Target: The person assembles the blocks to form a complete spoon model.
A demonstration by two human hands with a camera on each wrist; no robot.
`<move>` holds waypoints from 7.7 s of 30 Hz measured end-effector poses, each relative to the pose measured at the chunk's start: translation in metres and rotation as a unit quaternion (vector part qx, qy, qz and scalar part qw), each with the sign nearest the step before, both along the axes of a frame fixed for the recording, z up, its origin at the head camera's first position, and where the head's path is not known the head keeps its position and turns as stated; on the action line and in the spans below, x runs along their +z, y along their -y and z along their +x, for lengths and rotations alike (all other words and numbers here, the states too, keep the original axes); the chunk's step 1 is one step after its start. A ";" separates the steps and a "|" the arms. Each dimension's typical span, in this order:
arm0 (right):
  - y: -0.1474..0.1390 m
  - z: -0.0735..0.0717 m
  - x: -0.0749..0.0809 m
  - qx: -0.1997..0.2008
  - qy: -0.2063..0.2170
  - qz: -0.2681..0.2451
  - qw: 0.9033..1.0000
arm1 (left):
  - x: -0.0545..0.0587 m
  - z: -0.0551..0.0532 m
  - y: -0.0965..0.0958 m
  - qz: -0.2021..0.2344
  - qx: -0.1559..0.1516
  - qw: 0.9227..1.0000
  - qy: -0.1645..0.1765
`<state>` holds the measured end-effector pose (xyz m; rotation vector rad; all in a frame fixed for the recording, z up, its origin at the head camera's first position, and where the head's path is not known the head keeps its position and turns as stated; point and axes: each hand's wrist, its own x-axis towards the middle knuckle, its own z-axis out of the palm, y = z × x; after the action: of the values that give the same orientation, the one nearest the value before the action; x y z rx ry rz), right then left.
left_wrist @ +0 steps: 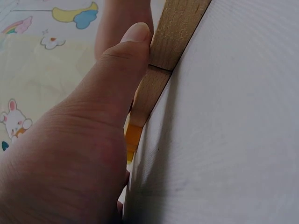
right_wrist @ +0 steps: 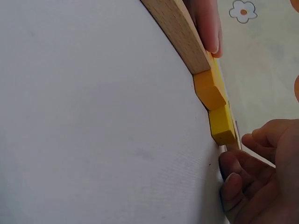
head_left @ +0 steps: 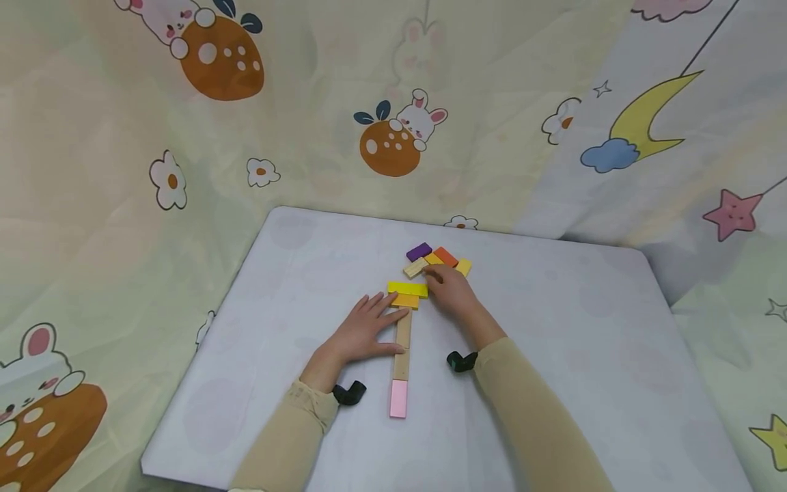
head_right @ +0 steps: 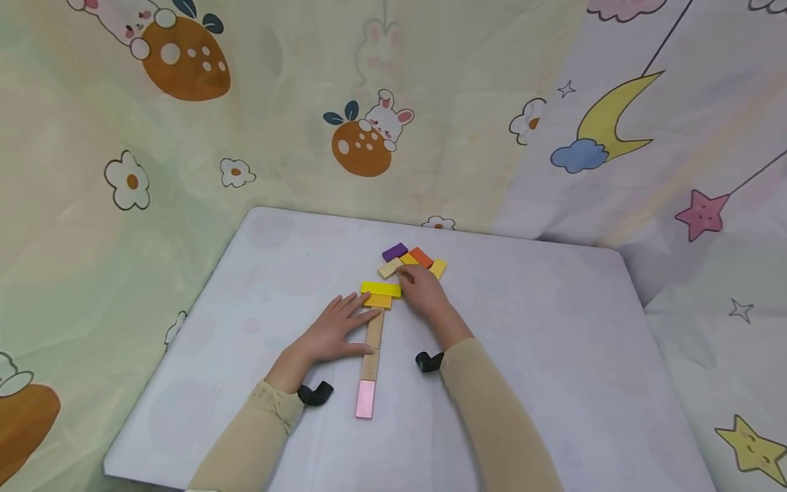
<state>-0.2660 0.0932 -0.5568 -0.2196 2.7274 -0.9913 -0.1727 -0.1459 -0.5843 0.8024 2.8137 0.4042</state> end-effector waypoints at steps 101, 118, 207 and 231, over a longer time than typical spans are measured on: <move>0.052 -0.026 0.005 0.073 0.018 0.053 0.996 | 0.004 0.001 -0.001 0.010 0.002 1.000 -0.002; 0.015 -0.007 0.020 0.051 -0.050 0.036 0.997 | 0.002 0.004 -0.001 0.003 0.012 1.000 0.004; -0.049 -0.005 -0.008 0.027 -0.030 -0.030 0.999 | 0.003 0.002 0.000 0.014 0.004 1.000 0.002; -0.044 -0.031 -0.013 0.011 -0.030 0.003 0.999 | 0.000 0.000 -0.001 0.011 -0.002 1.000 0.003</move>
<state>-0.2967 0.1372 -0.5702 -0.2805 2.7753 -0.9852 -0.1728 -0.1448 -0.5841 0.8086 2.8067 0.4371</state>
